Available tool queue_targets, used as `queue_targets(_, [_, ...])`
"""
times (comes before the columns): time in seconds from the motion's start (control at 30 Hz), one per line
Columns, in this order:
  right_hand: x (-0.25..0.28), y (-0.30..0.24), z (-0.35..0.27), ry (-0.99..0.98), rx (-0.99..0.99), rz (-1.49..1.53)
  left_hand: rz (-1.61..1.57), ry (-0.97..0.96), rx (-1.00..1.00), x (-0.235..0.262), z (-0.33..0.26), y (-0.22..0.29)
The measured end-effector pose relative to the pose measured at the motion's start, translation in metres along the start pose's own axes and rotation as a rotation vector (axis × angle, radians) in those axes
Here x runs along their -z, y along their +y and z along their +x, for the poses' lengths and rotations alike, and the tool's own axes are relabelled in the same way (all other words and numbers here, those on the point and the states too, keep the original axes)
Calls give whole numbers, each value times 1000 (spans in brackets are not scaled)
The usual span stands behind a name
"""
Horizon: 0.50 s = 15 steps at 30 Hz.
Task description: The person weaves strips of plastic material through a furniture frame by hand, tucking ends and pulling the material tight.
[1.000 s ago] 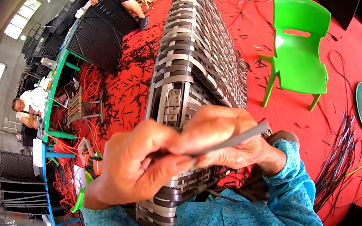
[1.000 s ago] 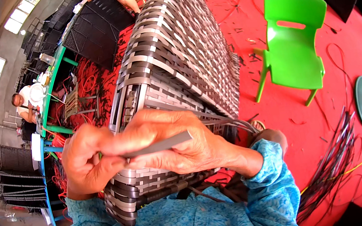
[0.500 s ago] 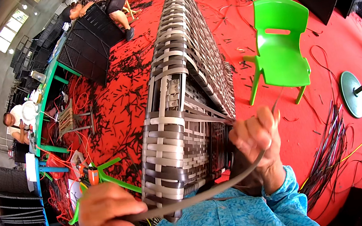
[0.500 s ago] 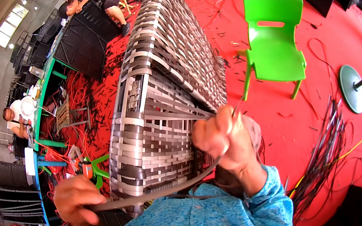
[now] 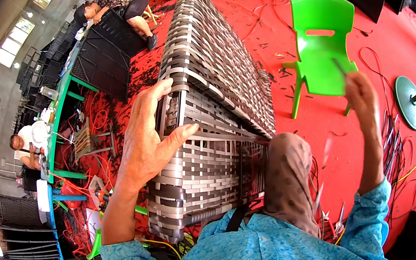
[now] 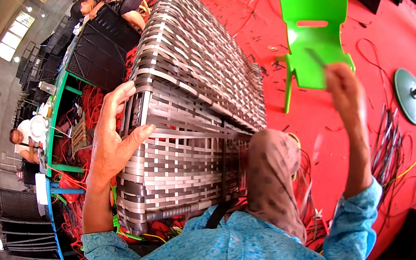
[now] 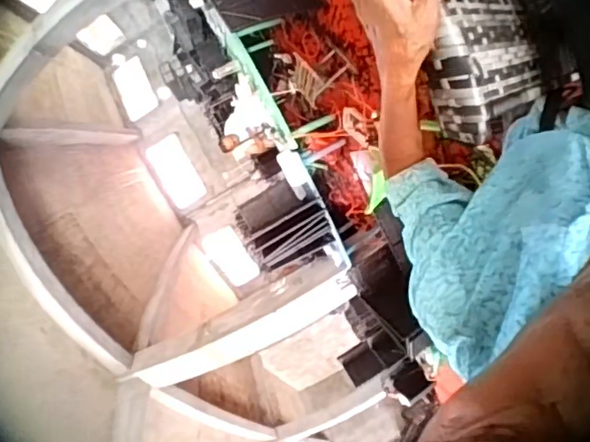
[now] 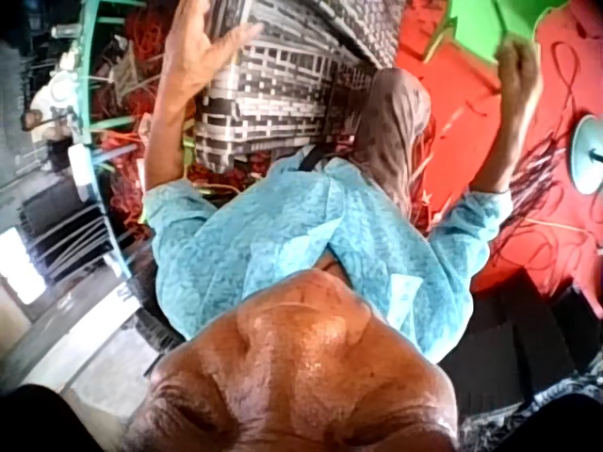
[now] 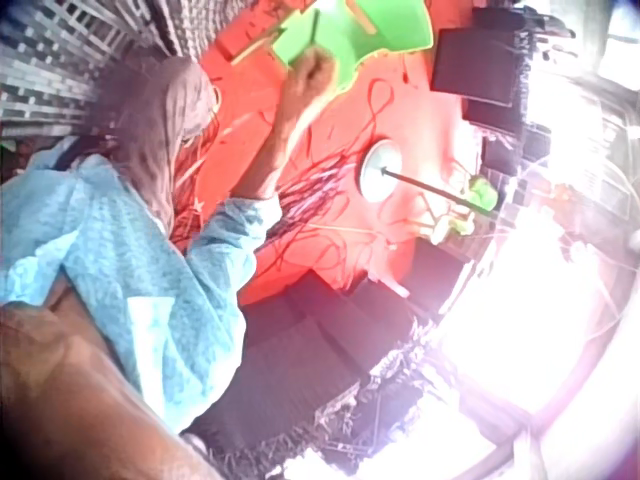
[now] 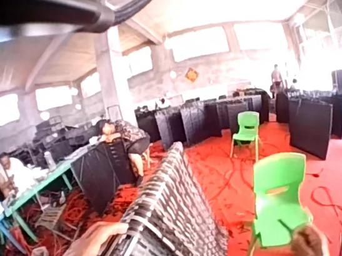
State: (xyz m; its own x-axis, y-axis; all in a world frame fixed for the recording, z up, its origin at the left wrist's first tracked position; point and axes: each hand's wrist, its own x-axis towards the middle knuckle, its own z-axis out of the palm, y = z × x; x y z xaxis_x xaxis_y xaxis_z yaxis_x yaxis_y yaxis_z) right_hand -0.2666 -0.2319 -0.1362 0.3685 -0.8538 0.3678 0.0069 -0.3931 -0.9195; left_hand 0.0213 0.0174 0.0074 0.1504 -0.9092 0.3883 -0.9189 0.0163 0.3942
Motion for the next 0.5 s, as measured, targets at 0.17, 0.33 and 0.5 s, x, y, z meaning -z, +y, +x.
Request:
queue_targets(0.17, [-134, -60, 14, -682, -131, 515, 145, 0, 71, -3, 6, -7])
queue_targets(0.33, [-193, -64, 26, -977, -12, 695, 90, 71, 109, -6, 3, -7])
queue_targets(0.5, [-211, -30, 0, -920, -250, 841, 48, 42, 143, -6, 4, -4])
